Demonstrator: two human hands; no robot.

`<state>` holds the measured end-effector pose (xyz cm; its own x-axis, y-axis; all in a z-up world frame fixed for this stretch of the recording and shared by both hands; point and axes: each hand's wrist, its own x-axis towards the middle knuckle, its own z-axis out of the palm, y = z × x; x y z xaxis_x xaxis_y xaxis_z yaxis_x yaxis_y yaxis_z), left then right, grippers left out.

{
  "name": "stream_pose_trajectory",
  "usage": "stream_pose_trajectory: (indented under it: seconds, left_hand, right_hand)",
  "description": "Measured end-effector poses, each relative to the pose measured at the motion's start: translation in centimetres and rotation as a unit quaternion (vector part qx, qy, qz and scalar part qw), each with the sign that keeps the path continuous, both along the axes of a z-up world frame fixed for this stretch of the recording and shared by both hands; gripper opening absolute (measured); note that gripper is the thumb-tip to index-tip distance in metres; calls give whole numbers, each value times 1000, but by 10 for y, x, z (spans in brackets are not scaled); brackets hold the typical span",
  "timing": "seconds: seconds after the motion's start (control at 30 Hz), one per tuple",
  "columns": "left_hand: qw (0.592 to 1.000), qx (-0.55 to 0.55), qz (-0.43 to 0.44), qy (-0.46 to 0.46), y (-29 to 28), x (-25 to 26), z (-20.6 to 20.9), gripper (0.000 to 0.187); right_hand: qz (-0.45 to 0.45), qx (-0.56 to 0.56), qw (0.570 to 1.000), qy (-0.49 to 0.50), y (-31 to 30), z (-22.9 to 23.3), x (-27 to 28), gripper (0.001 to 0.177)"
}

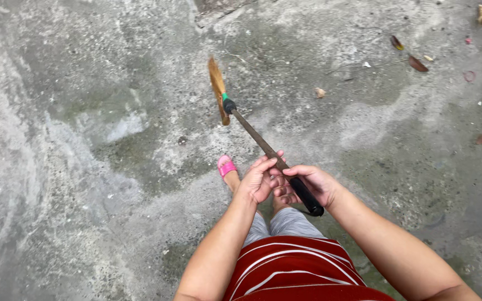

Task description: The person sweeps a concrete outdoor area using a broom, moving leaves and debris across the ground.

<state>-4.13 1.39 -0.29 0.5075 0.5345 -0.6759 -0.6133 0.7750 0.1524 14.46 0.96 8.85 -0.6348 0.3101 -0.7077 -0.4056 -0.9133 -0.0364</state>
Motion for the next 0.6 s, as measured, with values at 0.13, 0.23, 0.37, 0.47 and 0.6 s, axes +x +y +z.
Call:
stream_pose_trajectory:
  seconds: [0.13,0.23,0.37,0.47,0.6]
  left_hand:
    - [999,8,49,14,6,-57,-22,34]
    - [996,-31,70,50,6,-106,-37,35]
    - [992,-38,76,98,-4,-177,-63,34]
    - [987,-25,79,137,-11,-219,-86,40]
    - [955,-131,42,261,10,-243,-86,53]
  right_hand:
    - [-16,-40,999,-32,6,-23,-66,24]
    - [23,-83,995,-60,15,-37,-122,19]
    - [89,-122,986,-67,27,-72,-193,14]
    - [139,-99,981,-93,35,-110,-237,24]
    - [167,-105,973,-120,52,-164,-255,23]
